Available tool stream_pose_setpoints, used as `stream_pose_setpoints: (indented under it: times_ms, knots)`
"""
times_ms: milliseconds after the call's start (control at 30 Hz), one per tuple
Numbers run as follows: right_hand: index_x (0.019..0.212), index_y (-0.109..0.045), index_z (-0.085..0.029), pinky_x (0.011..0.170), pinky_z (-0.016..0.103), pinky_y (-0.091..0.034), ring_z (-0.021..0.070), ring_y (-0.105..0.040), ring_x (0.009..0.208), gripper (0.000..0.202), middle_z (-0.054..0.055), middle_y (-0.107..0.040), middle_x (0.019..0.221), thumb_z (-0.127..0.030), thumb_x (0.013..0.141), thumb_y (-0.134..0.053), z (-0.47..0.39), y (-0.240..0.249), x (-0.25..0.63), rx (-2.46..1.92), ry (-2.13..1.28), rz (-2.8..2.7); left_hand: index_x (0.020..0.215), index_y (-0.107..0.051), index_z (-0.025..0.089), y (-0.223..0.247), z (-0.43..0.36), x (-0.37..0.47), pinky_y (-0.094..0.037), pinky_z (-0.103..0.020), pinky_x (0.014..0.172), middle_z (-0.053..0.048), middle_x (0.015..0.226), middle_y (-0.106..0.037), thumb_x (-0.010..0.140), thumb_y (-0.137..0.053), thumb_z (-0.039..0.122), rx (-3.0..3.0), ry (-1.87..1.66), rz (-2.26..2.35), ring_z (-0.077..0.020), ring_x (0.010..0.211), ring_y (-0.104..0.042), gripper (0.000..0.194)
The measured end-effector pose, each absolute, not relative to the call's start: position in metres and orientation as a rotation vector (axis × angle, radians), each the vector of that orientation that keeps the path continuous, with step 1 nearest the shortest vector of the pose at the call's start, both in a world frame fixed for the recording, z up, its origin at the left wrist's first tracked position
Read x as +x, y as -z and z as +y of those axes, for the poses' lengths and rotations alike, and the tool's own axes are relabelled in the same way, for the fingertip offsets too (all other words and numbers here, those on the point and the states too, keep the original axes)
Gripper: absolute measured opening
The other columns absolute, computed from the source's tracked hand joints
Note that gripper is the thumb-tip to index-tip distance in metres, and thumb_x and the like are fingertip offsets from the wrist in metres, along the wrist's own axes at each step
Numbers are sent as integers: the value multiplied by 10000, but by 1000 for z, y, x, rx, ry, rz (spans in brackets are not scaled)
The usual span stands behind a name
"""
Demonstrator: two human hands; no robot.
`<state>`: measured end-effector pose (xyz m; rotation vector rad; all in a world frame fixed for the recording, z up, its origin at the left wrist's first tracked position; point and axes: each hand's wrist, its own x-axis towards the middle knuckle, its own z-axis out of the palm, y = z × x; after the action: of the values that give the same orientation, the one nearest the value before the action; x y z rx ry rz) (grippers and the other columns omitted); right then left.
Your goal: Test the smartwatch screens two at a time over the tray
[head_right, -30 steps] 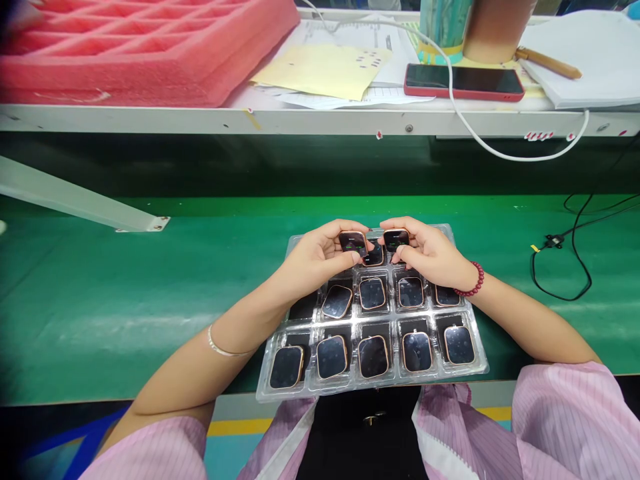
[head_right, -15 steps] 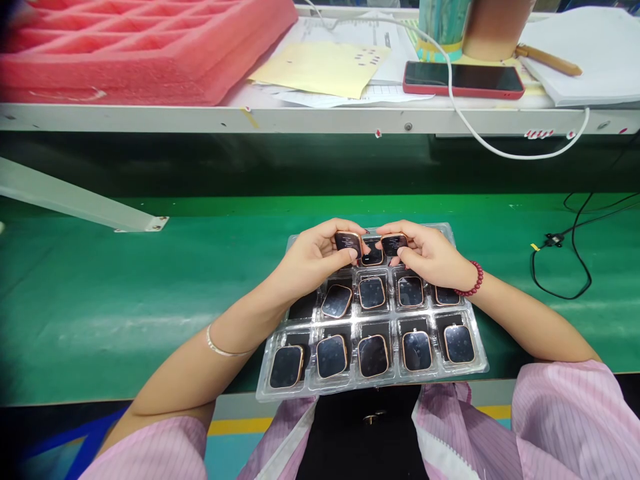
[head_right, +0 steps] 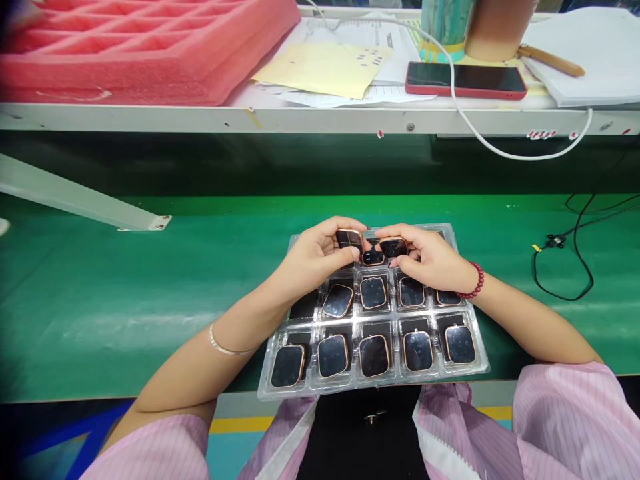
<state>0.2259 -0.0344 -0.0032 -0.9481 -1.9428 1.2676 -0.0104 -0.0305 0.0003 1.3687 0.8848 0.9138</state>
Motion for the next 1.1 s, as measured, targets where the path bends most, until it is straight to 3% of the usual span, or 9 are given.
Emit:
stream_pose_setpoints:
  times_ms: [100, 267, 433, 600, 767, 967, 1100]
  knots:
    - [1316, -613, -206, 757, 319, -644, 209, -743, 955, 455, 105, -729, 1219, -131, 866, -612, -34, 2, 225, -947, -1278, -1943, 1067, -627, 167, 0, -30, -10, -537, -300, 788, -34, 912, -710, 762, -715, 187, 1364, -929, 887, -169, 854, -681, 318]
    - [1278, -613, -182, 760, 334, -652, 162, -753, 807, 387, 117, -720, 1219, -135, 901, -542, -34, 1, 225, -978, -1340, -1865, 1115, -630, 171, -1, -31, -11, -542, -297, 779, -44, 963, -719, 740, -726, 169, 1368, -895, 907, -179, 886, -689, 387]
    - [1280, -606, -198, 856, 365, -647, 177, -759, 891, 442, 106, -714, 1244, -104, 850, -560, -33, 2, 225, -931, -1346, -1869, 1067, -637, 162, 0, -31, -11, -543, -286, 745, -35, 896, -719, 751, -701, 171, 1359, -899, 891, -163, 819, -686, 322]
    - [1294, -583, -202, 834, 346, -645, 165, -759, 849, 478, 86, -732, 1176, -77, 836, -529, -32, 1, 227, -959, -1387, -1848, 1234, -608, 169, 1, -30, -12, -570, -326, 876, -77, 1111, -712, 689, -665, 92, 1331, -866, 905, -190, 971, -701, 553]
    - [1314, -570, -206, 840, 357, -644, 176, -759, 864, 512, 80, -735, 1149, -68, 822, -539, -32, 1, 227, -975, -1393, -1850, 1279, -595, 174, 2, -29, -12, -574, -335, 909, -105, 1264, -674, 687, -660, 81, 1320, -855, 892, -198, 1026, -696, 603]
    - [1270, -609, -175, 786, 326, -650, 158, -761, 811, 394, 108, -725, 1191, -130, 880, -571, -32, -1, 226, -987, -1372, -1848, 1162, -638, 152, 2, -29, -11, -567, -313, 851, -83, 1082, -727, 760, -716, 156, 1347, -877, 852, -194, 956, -707, 410]
    - [1267, -614, -176, 769, 308, -651, 148, -763, 802, 398, 108, -724, 1211, -123, 875, -575, -32, -1, 226, -965, -1361, -1850, 1148, -639, 161, 2, -29, -11, -564, -298, 811, -65, 1021, -729, 761, -725, 148, 1355, -902, 837, -181, 909, -704, 397]
